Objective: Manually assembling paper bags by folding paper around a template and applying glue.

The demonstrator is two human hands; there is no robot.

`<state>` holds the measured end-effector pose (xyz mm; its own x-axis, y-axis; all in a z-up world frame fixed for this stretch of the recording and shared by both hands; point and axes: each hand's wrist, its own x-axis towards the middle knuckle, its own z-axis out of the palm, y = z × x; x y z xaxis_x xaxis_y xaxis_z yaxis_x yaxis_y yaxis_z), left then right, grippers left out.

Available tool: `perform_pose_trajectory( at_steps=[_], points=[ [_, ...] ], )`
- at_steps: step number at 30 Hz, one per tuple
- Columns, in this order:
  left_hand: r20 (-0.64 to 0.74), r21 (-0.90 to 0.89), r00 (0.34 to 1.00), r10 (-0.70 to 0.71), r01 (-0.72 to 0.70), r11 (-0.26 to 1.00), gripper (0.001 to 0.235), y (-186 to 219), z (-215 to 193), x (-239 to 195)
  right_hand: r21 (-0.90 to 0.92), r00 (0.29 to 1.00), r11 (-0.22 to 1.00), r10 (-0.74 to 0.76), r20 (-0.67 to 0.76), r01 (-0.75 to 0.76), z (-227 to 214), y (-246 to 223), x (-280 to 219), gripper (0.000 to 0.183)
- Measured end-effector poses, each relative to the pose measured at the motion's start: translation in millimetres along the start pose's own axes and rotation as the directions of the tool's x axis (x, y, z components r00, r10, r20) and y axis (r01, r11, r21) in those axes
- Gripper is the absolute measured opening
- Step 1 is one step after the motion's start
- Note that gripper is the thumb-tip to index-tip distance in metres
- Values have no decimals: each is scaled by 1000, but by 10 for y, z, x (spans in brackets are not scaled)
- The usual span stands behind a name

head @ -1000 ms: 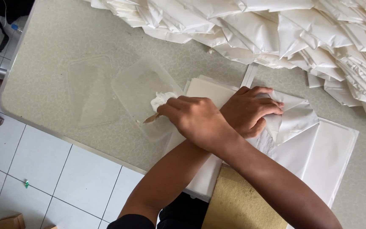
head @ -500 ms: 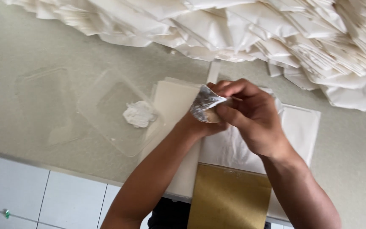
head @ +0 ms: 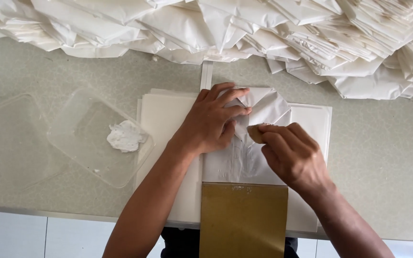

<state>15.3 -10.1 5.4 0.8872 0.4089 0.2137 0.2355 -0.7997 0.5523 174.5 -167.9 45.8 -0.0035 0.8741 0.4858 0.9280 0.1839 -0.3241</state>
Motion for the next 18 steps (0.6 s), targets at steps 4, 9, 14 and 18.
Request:
perform_pose_trajectory(
  at_steps=[4, 9, 14, 18],
  points=[
    [48, 46, 997, -52, 49, 998, 35, 45, -50, 5, -157, 989, 979, -118, 87, 130, 42, -97, 75, 16],
    [73, 15, 994, -81, 80, 997, 40, 29, -25, 11, -249, 978, 956, -113, 177, 156, 50, -131, 86, 16],
    [83, 52, 994, -77, 73, 996, 43, 13, 0, -3, -211, 942, 966, -76, 328, 151, 68, -127, 11, 15],
    [71, 61, 994, -83, 79, 995, 43, 16, 13, -6, -152, 916, 981, -52, 397, 122, -21, -228, 87, 11]
  ],
)
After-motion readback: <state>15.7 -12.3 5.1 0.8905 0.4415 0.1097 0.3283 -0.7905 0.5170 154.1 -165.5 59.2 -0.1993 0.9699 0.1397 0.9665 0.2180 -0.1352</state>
